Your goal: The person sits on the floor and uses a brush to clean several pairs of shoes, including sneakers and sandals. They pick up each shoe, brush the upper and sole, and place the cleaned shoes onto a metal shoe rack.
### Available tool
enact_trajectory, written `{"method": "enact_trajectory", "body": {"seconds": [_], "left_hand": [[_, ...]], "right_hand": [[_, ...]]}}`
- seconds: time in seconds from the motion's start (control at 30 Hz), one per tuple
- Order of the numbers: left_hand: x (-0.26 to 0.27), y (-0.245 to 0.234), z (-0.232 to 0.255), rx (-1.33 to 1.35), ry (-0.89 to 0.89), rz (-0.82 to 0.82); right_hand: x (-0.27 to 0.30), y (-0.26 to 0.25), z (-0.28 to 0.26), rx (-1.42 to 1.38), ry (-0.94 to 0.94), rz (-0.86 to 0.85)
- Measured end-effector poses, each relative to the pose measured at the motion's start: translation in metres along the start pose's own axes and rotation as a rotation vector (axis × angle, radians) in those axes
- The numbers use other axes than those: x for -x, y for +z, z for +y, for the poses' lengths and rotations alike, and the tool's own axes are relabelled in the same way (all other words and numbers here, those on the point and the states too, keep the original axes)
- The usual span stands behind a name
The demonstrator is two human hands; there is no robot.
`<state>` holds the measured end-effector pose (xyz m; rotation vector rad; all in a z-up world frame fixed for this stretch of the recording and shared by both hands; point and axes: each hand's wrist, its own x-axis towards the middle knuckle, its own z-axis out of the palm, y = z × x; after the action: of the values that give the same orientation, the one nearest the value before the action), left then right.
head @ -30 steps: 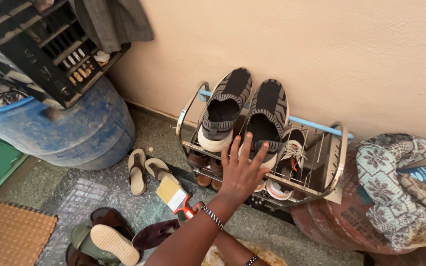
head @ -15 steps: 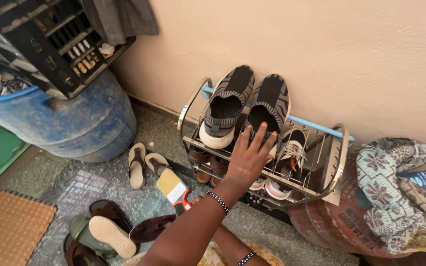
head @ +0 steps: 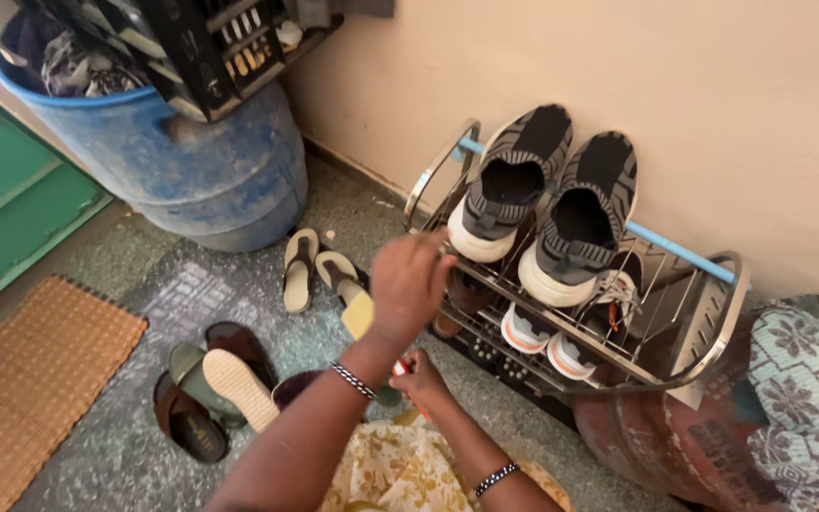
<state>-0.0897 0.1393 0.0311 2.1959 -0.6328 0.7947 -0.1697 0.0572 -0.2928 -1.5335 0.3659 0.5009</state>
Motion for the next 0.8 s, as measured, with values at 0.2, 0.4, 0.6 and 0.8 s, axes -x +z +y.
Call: {"method": "enact_trajectory", "body": {"seconds": [0.2, 0.4, 0.6, 0.8], "left_hand": [[-0.023, 0.056, 0.055, 0.034, 0.012, -0.618], [-0.041, 0.084, 0.078, 0.039, 0.156, -0.531], [-0.045, 0.111, 0.078, 0.243, 0.146, -0.414], [-0.031, 0.105, 0.094, 0.073, 0.157, -0.305]], "right_hand": [[0.0, -0.002, -0.017, -0.039, -0.164, -0.035], [0.012, 0.006, -0.045, -0.033, -0.069, -0.078], [0.021, 0.008, -0.053, -0.05, -0.033, -0.08], [0.034, 0.002, -0.048, -0.038, -0.002, -0.055]]}}
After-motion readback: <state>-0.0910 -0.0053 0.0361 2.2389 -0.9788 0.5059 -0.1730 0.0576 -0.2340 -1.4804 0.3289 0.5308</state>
